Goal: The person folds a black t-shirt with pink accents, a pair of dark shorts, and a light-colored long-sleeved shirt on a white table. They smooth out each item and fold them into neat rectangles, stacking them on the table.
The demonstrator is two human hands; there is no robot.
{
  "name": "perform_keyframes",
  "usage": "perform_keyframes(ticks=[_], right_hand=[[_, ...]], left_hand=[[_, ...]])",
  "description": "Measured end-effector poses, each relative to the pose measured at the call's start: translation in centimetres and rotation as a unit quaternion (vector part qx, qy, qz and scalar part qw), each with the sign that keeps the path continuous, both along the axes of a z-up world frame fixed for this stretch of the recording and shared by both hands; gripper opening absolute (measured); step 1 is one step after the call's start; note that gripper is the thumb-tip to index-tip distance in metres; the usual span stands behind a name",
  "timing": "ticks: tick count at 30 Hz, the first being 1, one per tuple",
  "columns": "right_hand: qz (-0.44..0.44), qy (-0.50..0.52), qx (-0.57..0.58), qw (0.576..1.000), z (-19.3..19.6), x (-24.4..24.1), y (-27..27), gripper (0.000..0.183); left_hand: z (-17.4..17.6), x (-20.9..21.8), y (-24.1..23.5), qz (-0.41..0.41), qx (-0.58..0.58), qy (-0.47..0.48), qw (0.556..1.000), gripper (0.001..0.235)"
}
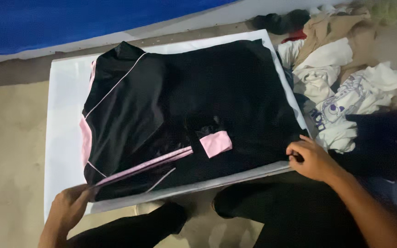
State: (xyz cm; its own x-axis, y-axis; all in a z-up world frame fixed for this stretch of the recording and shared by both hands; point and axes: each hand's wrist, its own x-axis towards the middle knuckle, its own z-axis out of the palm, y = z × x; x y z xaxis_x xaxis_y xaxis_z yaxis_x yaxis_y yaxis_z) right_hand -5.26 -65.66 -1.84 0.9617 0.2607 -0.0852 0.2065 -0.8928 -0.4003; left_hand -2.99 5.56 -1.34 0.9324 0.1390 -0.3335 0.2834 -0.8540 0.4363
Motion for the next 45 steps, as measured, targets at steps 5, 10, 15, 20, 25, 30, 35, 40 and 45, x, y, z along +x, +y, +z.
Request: perform_keyframes(ticks=[5,10,15,20,25,30,35,40,45], right_hand=[[-0.087,0.059,0.003,0.994,1.1,-1.8,0.3,0.019],[0.025,0.046,-0.064,0.997,2.1,-2.1,0.0,0.046],[0.075,-0.077,0.022,0.994,1.6,-2.1,-1.8,0.026],[-0.229,0.159,0.064,0.958,1.2,0.6,-5.2,0.022],[-0.296,0.100,0.113,0.943,-0.3,5.3,-6.3,0.031],[-0.297,0.053,0.236,0.924,-1.6,8.6,-5.5,0.028],[-0.271,-0.013,0.167,0.948,-2.6,10.1,-4.6,0.033],[-0.298,0.028,0.100,0.949,-3.9,10.6,-4.4,0.037],[-0.253,-0.051,0.090,0.962,-5.3,10.2,-5.1,0.040]], left_hand=[[0.1,-1.9,0.9,-0.052,0.030,0.046,0.997,0.032],[2.2,-2.6,0.2,0.033,0.009,0.148,0.988,0.032],[2.9,-3.2,-0.6,-0.020,0.015,0.039,0.999,0.028],[2.0,-1.7,-0.1,-0.034,-0.052,-0.107,0.992,0.027],[1.3,3.5,-0.9,0.048,-0.067,-0.128,0.988,0.028],[1.0,9.0,-2.2,0.028,-0.030,-0.239,0.970,0.033],[0.4,10.8,-3.1,0.070,0.006,-0.176,0.982,0.041],[-0.8,10.3,-2.5,0.059,0.021,-0.107,0.992,0.043],[-0.7,9.4,1.1,-0.029,-0.086,-0.062,0.994,0.041]])
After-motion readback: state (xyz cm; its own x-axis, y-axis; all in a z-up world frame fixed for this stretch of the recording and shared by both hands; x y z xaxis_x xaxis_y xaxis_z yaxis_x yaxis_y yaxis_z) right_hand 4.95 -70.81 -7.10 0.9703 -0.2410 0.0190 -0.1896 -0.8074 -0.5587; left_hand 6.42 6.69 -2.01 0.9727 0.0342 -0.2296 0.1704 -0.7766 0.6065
